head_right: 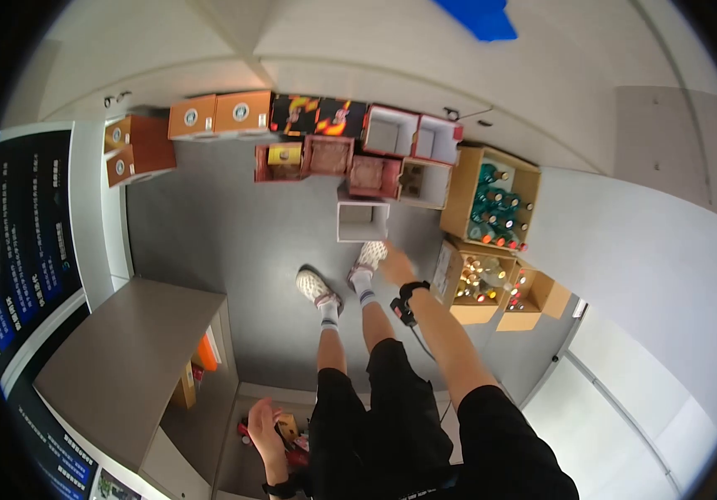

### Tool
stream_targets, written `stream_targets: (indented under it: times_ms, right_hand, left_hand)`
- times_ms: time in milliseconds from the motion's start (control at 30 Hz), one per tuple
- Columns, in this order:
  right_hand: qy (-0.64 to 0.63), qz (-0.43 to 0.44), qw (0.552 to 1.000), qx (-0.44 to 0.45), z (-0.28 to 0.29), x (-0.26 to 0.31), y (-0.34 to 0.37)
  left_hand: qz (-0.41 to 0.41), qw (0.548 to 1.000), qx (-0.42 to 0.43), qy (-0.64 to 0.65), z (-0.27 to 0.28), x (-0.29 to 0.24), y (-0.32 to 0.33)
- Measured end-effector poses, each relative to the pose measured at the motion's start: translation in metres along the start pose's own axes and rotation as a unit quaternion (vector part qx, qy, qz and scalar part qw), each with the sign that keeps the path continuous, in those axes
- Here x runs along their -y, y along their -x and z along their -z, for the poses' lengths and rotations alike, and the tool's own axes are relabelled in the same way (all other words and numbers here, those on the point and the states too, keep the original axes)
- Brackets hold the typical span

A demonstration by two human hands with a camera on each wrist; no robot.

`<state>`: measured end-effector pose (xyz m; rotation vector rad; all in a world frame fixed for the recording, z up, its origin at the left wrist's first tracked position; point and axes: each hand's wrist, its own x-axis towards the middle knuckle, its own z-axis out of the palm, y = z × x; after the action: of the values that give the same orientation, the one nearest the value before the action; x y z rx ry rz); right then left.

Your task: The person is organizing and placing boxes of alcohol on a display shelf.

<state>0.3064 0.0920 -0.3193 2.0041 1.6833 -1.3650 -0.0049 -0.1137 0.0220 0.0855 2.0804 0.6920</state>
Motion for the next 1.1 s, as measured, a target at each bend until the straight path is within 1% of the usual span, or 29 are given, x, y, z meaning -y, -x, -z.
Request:
stream_targets:
  times_ms: [33, 67, 167, 367, 433, 533, 633, 733, 800, 867, 933, 1000, 1033, 1100]
  right_hand:
    - [0.016, -0.032, 0.999, 0.015, 0.006, 0.015, -0.005]
    - [0.032, -0.045, 0.998, 0.021, 0.006, 0.020, -0.009]
    - [0.079, -0.060, 0.995, 0.016, 0.000, 0.019, -0.025]
    - [0.184, -0.026, 0.982, -0.018, -0.015, 0.006, -0.047]
    - [0.208, -0.017, 0.978, -0.011, -0.016, 0.016, -0.046]
    - [0.220, 0.012, 0.974, -0.052, -0.016, 0.040, -0.033]
    - [0.167, 0.033, 0.982, -0.086, -0.001, 0.069, -0.001]
    - [0.149, 0.083, 0.975, -0.143, 0.015, 0.087, 0.037]
    - [0.136, 0.093, 0.975, -0.148, 0.034, 0.105, 0.072]
    - [0.140, 0.078, 0.980, -0.122, 0.058, 0.125, 0.114]
    - [0.117, 0.088, 0.981, -0.126, 0.082, 0.140, 0.158]
    - [0.066, 0.136, 0.972, -0.179, 0.106, 0.156, 0.206]
    - [0.041, 0.159, 0.965, -0.203, 0.119, 0.162, 0.226]
    - [0.032, 0.203, 0.953, -0.224, 0.147, 0.173, 0.257]
  left_hand:
    - [0.005, 1.000, 0.009, -0.010, 0.006, 0.009, -0.001]
    - [0.016, 1.000, 0.007, -0.014, 0.008, 0.013, -0.002]
    - [0.033, 0.999, 0.007, -0.018, 0.008, 0.019, -0.008]
    - [0.030, 0.999, 0.025, -0.018, 0.010, 0.030, -0.019]
    - [0.031, 0.999, 0.034, -0.019, 0.014, 0.031, -0.017]
    - [0.035, 0.999, 0.029, -0.013, 0.016, 0.025, -0.016]
    - [0.000, 0.999, 0.051, 0.017, 0.021, 0.018, -0.015]
    - [-0.047, 0.998, 0.043, 0.013, 0.024, -0.010, -0.008]
    - [-0.081, 0.995, 0.041, 0.039, 0.030, -0.030, -0.004]
    - [-0.110, 0.991, 0.052, 0.060, 0.036, -0.038, -0.004]
    - [-0.140, 0.986, 0.062, 0.072, 0.040, -0.048, -0.005]
    - [-0.164, 0.981, 0.077, 0.068, 0.044, -0.068, -0.001]
    - [-0.192, 0.975, 0.084, 0.067, 0.045, -0.078, -0.001]
    - [-0.239, 0.964, 0.091, 0.075, 0.047, -0.103, 0.004]
